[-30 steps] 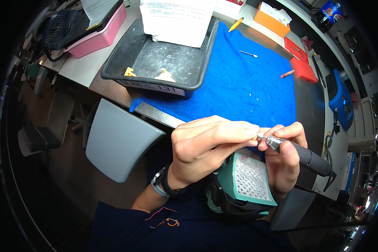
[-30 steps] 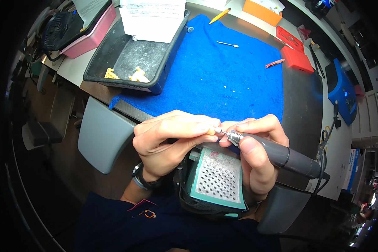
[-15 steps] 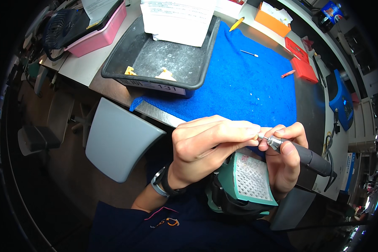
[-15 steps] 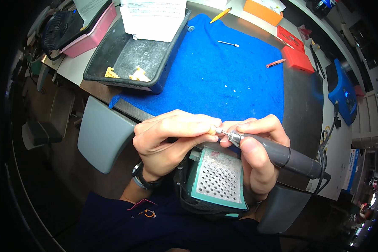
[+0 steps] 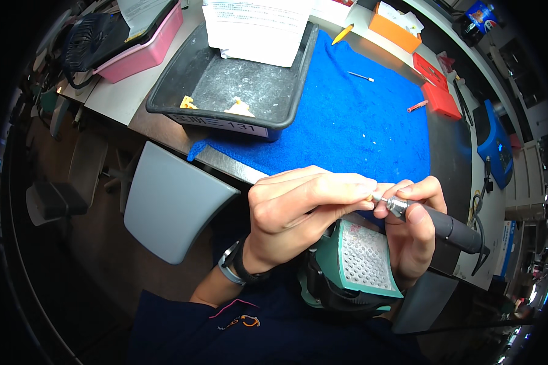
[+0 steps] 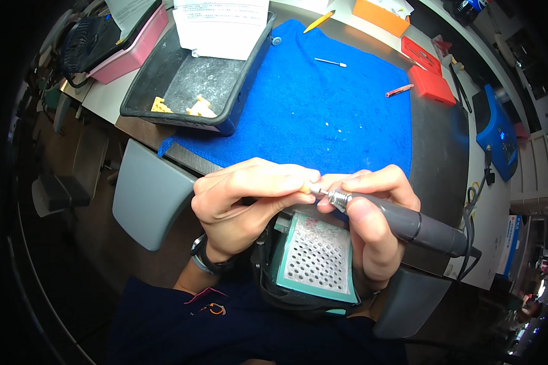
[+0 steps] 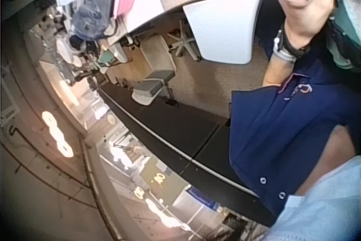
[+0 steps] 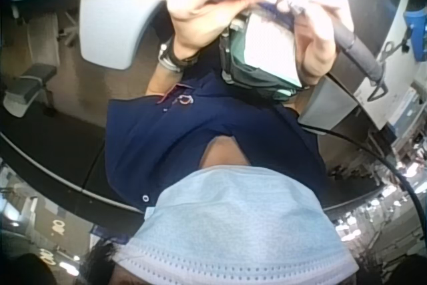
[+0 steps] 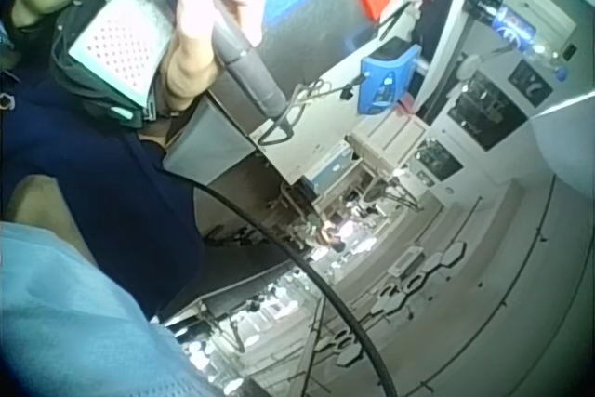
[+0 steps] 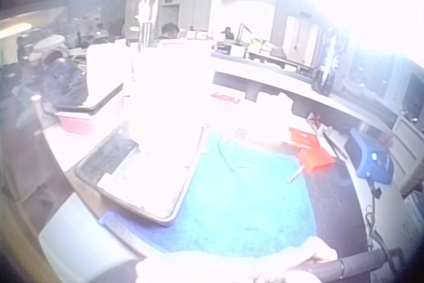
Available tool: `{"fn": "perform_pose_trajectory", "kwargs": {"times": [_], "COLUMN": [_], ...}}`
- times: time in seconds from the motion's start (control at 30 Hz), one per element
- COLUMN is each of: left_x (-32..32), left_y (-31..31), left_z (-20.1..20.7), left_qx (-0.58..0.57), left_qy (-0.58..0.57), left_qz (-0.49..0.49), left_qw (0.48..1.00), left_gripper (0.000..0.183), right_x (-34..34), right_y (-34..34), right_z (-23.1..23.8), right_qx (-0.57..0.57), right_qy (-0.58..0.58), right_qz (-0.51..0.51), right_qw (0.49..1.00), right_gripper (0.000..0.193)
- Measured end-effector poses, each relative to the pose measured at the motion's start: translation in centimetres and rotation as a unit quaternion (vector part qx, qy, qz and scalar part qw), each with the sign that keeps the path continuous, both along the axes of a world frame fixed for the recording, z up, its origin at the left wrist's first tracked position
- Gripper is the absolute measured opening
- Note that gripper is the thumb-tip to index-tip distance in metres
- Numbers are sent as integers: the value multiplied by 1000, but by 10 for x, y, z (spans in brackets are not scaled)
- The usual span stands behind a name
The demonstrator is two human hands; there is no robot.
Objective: Grinding and polishing a dental prosthetic or crown using a rotary tool in a laboratory setting.
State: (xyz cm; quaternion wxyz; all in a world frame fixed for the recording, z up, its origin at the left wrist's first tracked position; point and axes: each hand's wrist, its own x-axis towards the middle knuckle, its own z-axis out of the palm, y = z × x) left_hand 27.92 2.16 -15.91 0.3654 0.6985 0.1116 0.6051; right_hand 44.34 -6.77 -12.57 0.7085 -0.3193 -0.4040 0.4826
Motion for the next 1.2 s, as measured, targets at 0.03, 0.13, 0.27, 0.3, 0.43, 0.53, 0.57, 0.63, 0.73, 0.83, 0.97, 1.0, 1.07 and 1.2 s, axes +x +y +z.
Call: {"fn": "perform_pose_trajectory", "kwargs": {"times": [0.03,0.13,0.27,0.3,0.43,0.53,0.57,0.63,0.73,0.83,0.97,1.0,1.07,1.2], "left_x": [0,2,-1,0,0,2,2,0,0,1,2,1,0,0], "left_y": [0,0,-1,-2,-3,1,1,0,0,0,-1,-2,-2,-2], "left_z": [0,-1,1,2,8,1,1,1,-1,0,0,0,0,-2], "left_qx": [-1,4,1,-14,-41,-11,-12,1,-3,-6,-11,-12,-13,-12], "left_qy": [0,-2,7,10,23,5,5,12,3,-6,-9,-6,-2,-5], "left_qz": [-1,-2,-1,-1,-13,-24,-25,-18,-17,-18,-15,-14,-11,-11], "left_qw": [1000,1000,1000,1000,999,1000,1000,1000,1000,1000,1000,1000,1000,1000], "left_gripper": [28,29,28,28,26,26,26,28,28,28,28,28,28,28], "right_x": [-2,1,-2,-1,-1,-1,0,0,2,3,2,1,0,1], "right_y": [0,-1,3,2,2,2,2,1,0,0,0,0,1,1], "right_z": [0,0,-3,-3,-2,-2,-1,-2,-2,-1,-1,-1,-1,-2], "right_qx": [-4,3,27,27,10,17,16,14,9,7,3,3,3,11], "right_qy": [3,-4,34,32,8,8,1,-2,-8,-9,4,4,3,13], "right_qz": [-10,-15,-11,-14,-28,-30,-30,-28,-19,-12,-10,-9,-14,-1], "right_qw": [1000,1000,999,999,1000,999,999,1000,1000,1000,1000,1000,1000,1000], "right_gripper": [14,14,13,13,15,16,16,17,17,16,15,15,15,15]}}
